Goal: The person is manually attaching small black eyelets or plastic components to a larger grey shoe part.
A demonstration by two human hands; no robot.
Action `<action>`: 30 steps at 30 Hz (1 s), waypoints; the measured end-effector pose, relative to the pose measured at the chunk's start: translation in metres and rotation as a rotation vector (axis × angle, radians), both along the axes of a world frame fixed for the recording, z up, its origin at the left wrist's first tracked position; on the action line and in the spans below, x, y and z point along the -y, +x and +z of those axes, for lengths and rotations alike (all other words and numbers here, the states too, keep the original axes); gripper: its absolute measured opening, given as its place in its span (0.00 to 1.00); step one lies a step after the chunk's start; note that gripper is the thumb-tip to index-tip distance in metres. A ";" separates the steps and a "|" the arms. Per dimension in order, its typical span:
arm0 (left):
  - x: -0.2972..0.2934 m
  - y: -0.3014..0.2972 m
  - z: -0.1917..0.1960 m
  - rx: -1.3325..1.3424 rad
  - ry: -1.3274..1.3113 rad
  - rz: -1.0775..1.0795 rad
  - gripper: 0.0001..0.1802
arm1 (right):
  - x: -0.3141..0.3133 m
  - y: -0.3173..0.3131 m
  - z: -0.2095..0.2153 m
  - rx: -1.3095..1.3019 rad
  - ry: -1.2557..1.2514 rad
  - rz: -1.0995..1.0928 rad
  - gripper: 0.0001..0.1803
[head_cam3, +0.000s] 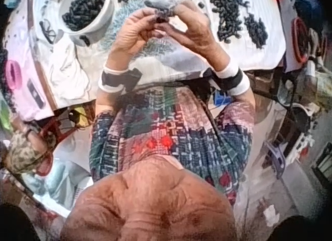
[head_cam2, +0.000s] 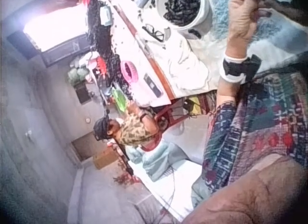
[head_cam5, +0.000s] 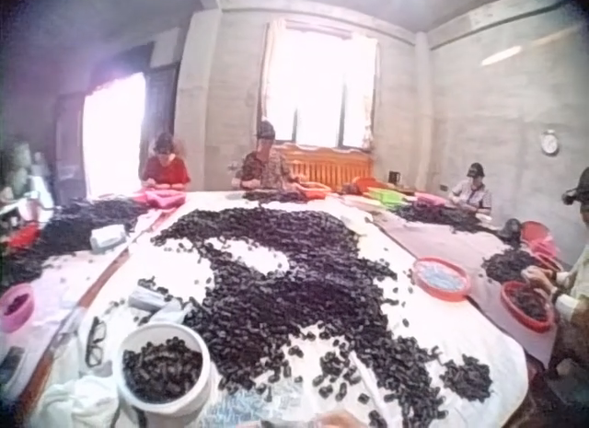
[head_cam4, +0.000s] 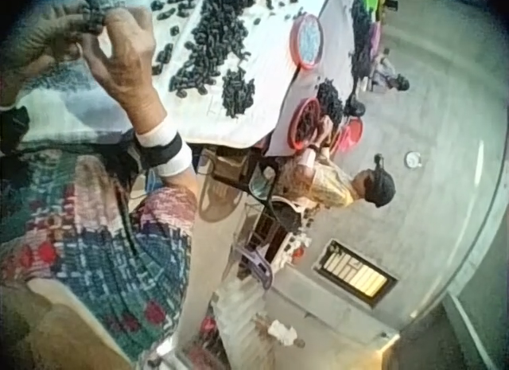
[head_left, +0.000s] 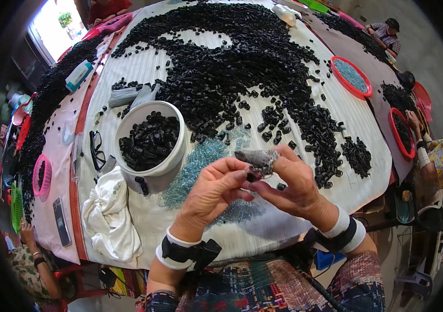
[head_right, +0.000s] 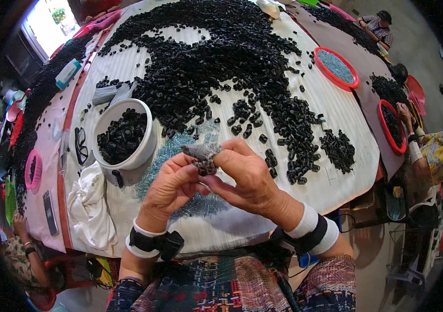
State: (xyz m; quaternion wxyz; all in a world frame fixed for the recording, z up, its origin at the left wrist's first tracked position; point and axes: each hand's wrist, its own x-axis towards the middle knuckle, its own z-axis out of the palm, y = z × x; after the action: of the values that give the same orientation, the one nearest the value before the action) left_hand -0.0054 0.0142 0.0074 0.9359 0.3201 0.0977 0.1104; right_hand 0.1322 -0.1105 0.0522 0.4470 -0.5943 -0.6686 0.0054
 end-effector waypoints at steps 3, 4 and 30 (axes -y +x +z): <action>-0.002 -0.001 -0.004 0.041 -0.020 -0.009 0.11 | -0.003 0.001 -0.001 -0.016 0.018 -0.019 0.16; -0.002 -0.001 -0.006 0.061 -0.005 -0.011 0.12 | -0.003 0.001 0.000 -0.016 0.014 -0.017 0.16; 0.004 0.000 -0.001 -0.189 0.259 0.168 0.11 | -0.004 0.011 -0.006 -0.162 -0.157 -0.149 0.14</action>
State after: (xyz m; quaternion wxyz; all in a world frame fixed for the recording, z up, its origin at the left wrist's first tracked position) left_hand -0.0057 0.0102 0.0060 0.8608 0.4378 0.1967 0.1691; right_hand 0.1431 -0.1061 0.0464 0.4509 -0.6730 -0.5819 0.0725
